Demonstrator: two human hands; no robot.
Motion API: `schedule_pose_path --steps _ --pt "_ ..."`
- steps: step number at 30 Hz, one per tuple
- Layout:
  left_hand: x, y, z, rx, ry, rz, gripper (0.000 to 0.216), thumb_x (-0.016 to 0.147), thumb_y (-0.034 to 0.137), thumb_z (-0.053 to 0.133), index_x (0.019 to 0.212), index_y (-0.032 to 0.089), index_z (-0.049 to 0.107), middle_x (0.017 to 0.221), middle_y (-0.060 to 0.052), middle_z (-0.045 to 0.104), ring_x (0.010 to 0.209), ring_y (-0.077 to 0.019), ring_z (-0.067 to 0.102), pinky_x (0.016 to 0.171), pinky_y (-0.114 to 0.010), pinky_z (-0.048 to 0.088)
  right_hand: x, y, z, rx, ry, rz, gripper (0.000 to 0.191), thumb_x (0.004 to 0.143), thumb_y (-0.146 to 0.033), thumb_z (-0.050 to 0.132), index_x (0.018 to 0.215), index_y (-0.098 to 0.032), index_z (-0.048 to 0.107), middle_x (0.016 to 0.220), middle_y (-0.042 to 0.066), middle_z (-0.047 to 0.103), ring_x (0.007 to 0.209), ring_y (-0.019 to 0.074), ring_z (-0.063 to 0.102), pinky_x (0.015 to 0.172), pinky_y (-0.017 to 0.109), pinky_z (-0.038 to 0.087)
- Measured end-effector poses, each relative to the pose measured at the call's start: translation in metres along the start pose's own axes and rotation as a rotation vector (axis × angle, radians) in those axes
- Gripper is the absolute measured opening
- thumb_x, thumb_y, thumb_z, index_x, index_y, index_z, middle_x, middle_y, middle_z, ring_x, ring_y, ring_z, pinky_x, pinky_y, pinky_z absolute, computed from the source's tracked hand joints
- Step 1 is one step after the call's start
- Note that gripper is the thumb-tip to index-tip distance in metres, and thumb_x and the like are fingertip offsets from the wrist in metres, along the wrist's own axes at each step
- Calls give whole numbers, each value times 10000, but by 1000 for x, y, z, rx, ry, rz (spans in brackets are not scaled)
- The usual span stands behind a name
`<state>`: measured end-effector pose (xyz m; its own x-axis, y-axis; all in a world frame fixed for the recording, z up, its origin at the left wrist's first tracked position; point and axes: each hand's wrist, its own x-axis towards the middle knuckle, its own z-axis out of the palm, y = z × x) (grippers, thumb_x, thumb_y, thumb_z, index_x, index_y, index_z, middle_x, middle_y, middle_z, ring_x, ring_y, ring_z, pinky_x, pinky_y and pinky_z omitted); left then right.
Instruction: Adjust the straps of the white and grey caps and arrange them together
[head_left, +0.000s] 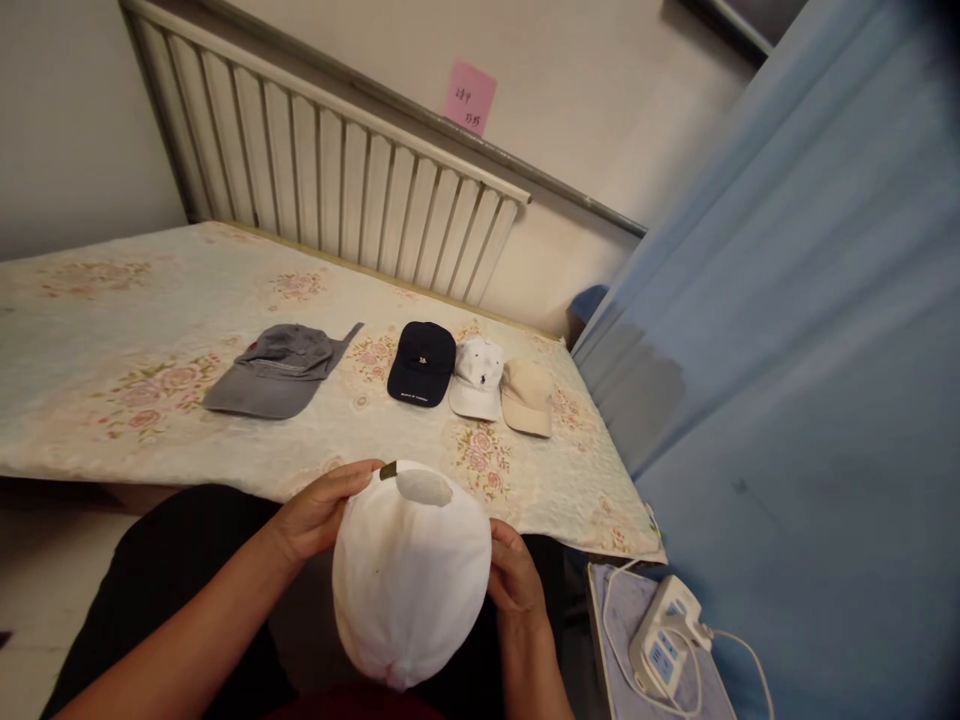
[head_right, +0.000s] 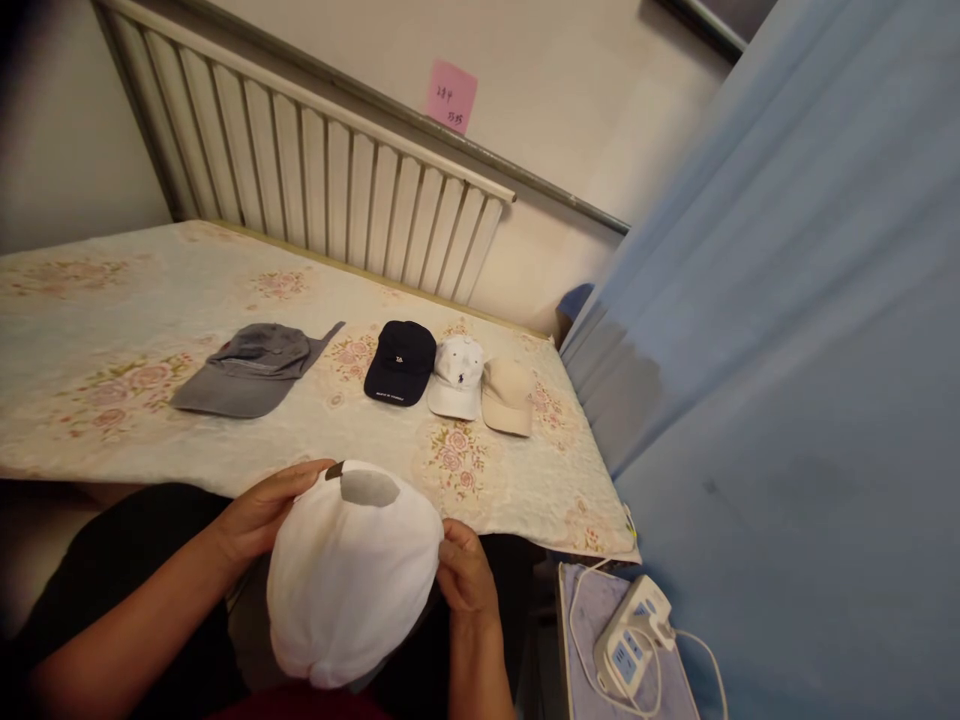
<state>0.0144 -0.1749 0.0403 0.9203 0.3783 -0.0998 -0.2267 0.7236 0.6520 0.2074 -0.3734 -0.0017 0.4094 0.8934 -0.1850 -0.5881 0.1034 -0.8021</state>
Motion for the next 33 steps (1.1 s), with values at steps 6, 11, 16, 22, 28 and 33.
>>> schedule_pose_path --steps 6,11,16,22,28,33 --pt "-2 0 6 48 -68 -35 93 798 186 658 834 110 697 767 -79 675 662 -167 621 611 -235 479 -1 -2 6 3 13 9 260 575 -324 849 703 -152 702 623 4 693 562 128 590 593 234 431" --pt "-6 6 13 107 -32 -58 100 788 201 673 848 121 683 775 -77 683 660 -169 623 616 -239 473 -1 -1 2 -5 36 3 269 598 -343 843 725 -151 704 645 15 705 570 131 602 597 238 442" --pt "-11 14 25 307 -96 -87 208 710 240 740 876 143 661 800 -62 684 659 -169 620 599 -238 446 1 3 -5 10 69 -20 239 626 -334 829 739 -173 693 661 3 710 564 131 602 578 238 447" --pt "-16 20 41 562 -118 -115 243 702 266 749 897 176 634 780 -28 671 646 -157 599 576 -222 401 3 4 -7 -12 35 -24 225 681 -368 791 730 -182 672 642 11 707 568 145 620 559 239 450" --pt "-15 17 45 691 -26 -78 235 764 374 687 855 169 616 691 -7 609 578 -124 515 529 -210 324 6 9 -14 26 88 -42 234 637 -327 821 754 -185 676 684 3 724 590 142 636 584 244 488" --pt "-14 16 44 702 -22 -98 270 775 410 673 861 164 601 700 11 598 596 -115 504 550 -210 324 7 13 -19 69 72 -52 202 655 -307 816 764 -188 693 737 10 738 636 149 648 635 257 503"
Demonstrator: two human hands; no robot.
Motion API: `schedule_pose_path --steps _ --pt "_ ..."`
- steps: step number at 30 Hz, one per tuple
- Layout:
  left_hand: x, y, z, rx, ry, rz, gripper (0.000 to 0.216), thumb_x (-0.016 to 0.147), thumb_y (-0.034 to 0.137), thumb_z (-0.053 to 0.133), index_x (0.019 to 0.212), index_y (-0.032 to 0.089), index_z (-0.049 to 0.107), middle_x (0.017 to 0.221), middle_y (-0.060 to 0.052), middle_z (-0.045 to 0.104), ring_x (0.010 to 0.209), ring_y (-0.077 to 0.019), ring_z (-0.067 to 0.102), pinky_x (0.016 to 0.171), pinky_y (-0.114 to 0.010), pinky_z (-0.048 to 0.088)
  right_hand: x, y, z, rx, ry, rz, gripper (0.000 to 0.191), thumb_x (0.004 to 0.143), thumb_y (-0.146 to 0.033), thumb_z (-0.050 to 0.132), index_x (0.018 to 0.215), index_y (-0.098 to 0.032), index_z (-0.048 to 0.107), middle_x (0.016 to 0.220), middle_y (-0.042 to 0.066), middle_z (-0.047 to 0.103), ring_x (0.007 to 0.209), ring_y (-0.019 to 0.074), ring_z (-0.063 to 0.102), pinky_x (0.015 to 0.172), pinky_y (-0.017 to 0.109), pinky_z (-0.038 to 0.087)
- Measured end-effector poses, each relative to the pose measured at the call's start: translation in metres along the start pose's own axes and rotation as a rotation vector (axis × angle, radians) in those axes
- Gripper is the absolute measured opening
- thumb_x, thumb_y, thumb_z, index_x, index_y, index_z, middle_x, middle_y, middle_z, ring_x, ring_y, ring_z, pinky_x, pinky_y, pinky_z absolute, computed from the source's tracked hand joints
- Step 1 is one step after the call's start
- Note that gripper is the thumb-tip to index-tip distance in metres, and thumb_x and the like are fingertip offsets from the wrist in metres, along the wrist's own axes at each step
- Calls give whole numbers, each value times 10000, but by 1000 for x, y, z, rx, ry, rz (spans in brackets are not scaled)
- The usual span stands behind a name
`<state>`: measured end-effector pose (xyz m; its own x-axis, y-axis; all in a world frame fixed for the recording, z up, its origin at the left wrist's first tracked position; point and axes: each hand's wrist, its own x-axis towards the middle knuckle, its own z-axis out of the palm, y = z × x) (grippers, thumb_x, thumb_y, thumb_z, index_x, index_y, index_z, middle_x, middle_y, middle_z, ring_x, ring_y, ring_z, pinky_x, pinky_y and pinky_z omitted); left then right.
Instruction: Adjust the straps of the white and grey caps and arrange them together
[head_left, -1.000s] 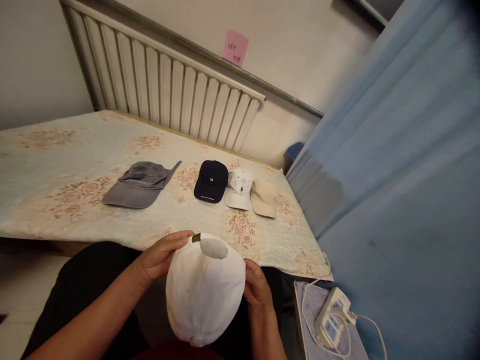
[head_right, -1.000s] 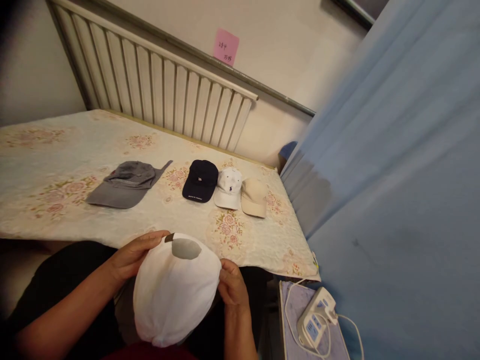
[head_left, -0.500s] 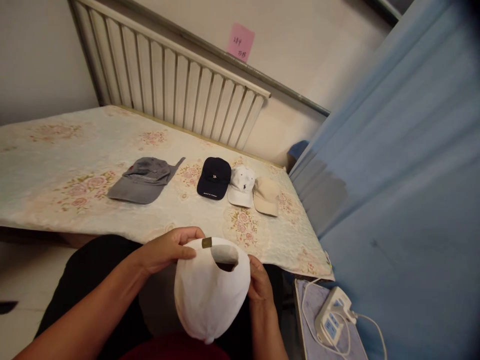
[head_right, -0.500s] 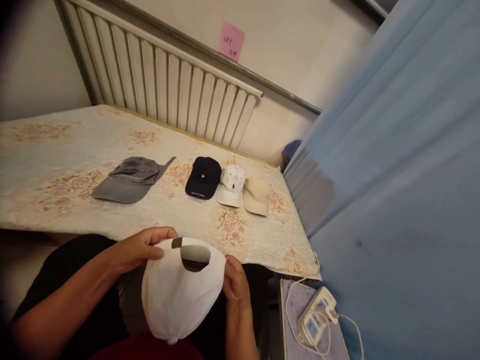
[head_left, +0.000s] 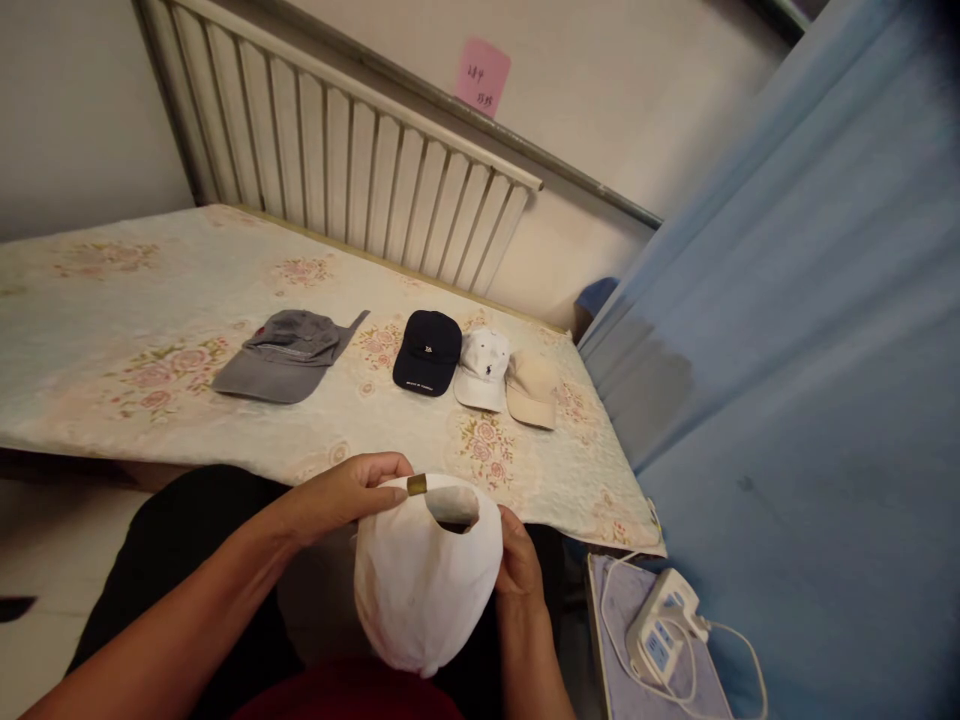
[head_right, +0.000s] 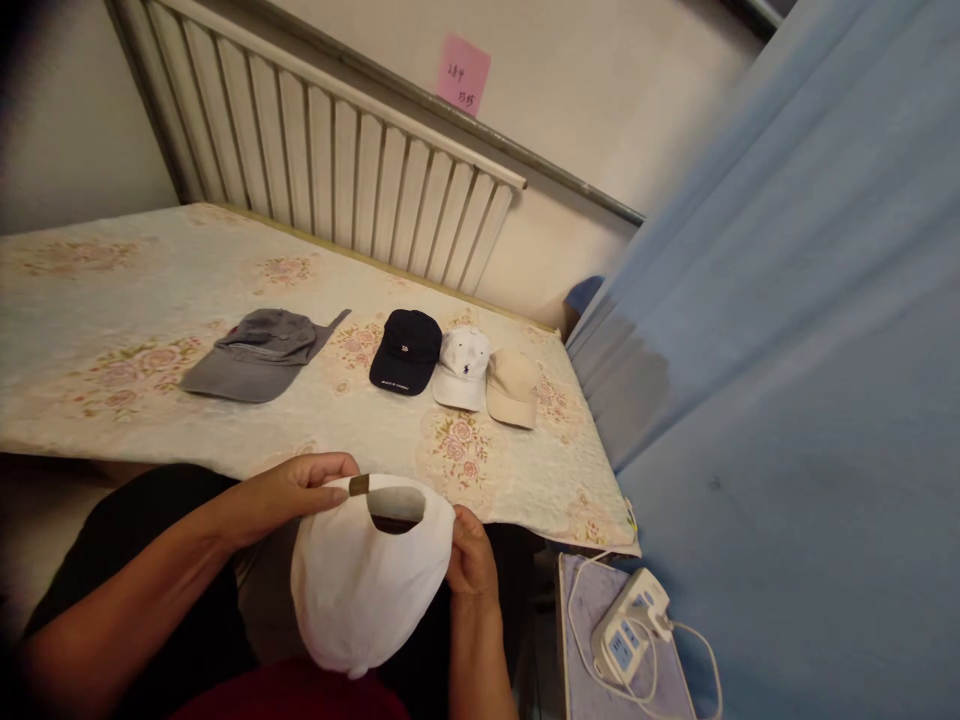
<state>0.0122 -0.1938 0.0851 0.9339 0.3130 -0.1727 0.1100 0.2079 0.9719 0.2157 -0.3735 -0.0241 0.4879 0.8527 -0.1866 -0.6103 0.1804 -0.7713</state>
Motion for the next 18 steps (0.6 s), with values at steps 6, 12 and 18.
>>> schedule_pose_path --steps 6,12,18 --pt "8 -7 -6 -139 -19 -25 289 797 416 669 880 149 592 750 1 610 626 -109 517 585 -220 354 2 0 2 47 3 -11 157 685 -297 798 772 -206 704 793 14 747 693 165 657 701 286 506" --pt "18 -13 -14 -286 -18 -63 270 796 381 684 896 141 610 792 -28 626 673 -128 552 613 -232 396 1 -8 11 56 68 -7 182 643 -301 832 742 -208 711 758 3 741 678 151 654 696 261 496" --pt "48 -7 -14 -372 12 -112 246 747 344 738 826 143 622 741 -22 616 639 -123 548 598 -230 426 9 -24 15 105 137 -2 204 622 -264 844 758 -179 718 765 23 751 693 164 669 729 275 509"
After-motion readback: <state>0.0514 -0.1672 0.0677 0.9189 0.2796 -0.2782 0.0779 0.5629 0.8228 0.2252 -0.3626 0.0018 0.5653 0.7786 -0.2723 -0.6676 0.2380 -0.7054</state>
